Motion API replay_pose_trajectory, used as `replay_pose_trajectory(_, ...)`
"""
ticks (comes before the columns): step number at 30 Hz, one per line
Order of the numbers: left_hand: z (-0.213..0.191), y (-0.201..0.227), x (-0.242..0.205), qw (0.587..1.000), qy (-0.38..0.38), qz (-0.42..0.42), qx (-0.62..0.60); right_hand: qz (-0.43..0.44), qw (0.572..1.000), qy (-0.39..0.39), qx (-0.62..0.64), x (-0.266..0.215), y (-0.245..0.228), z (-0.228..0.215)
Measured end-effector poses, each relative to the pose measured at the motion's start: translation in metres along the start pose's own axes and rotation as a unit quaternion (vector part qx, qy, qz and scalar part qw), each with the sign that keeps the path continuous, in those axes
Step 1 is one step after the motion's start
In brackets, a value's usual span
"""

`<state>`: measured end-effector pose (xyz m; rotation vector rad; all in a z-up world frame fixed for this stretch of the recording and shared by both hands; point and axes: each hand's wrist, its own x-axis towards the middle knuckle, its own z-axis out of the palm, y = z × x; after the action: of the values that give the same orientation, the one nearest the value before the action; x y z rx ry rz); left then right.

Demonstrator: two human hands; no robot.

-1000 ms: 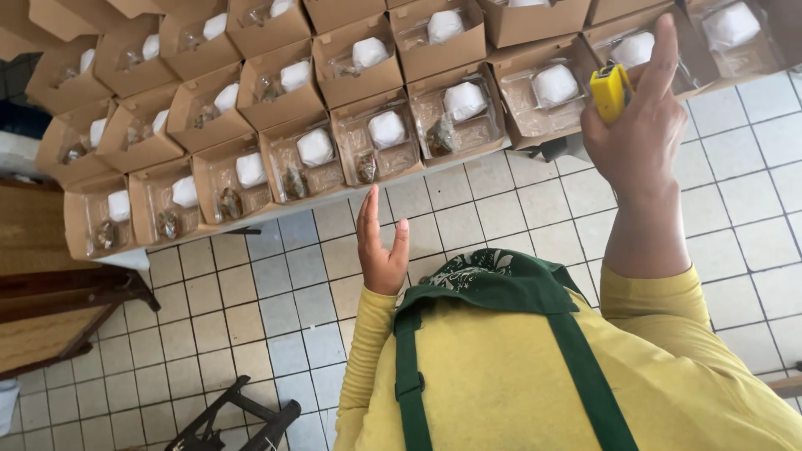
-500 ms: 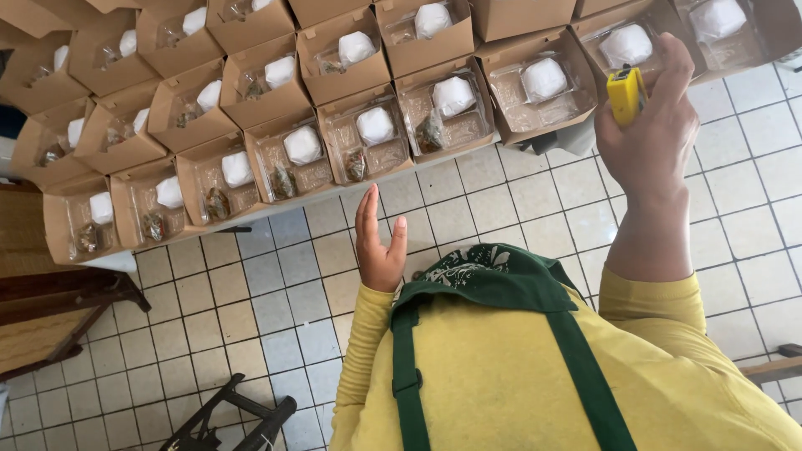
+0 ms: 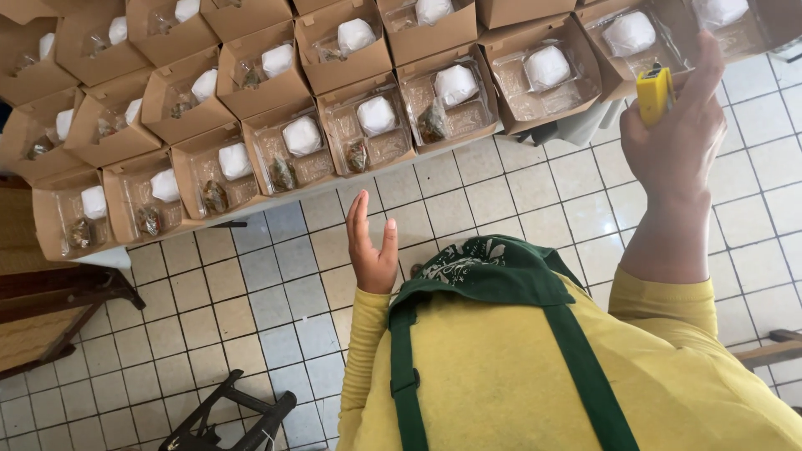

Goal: The person repeatedly assembles flat cardboard boxes, places a plastic tray containing a white wrapped item into each box, and seals the boxes with a handheld tape dispenser. The finished boxes are placed in a row on the table.

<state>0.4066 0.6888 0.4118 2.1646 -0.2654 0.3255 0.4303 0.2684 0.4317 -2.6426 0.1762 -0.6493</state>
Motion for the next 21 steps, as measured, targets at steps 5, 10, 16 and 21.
replay_pose_trajectory(5, -0.018, -0.005, -0.013, 0.998, 0.001, -0.061, -0.035, 0.002, 1.0, 0.015, 0.026, -0.011, -0.003, 0.0)
replay_pose_trajectory(10, -0.029, -0.015, -0.023, 0.995, 0.008, -0.093, -0.021, 0.012, 0.999, 0.043, 0.024, -0.031, 0.001, -0.006)
replay_pose_trajectory(16, -0.03, -0.025, -0.026, 0.996, -0.013, -0.091, -0.017, 0.059, 0.996, 0.056, 0.037, -0.068, 0.031, -0.01)
replay_pose_trajectory(21, -0.033, -0.028, -0.023, 0.996, -0.034, -0.084, -0.024, 0.101, 0.994, 0.045, 0.005, -0.088, 0.036, -0.018)
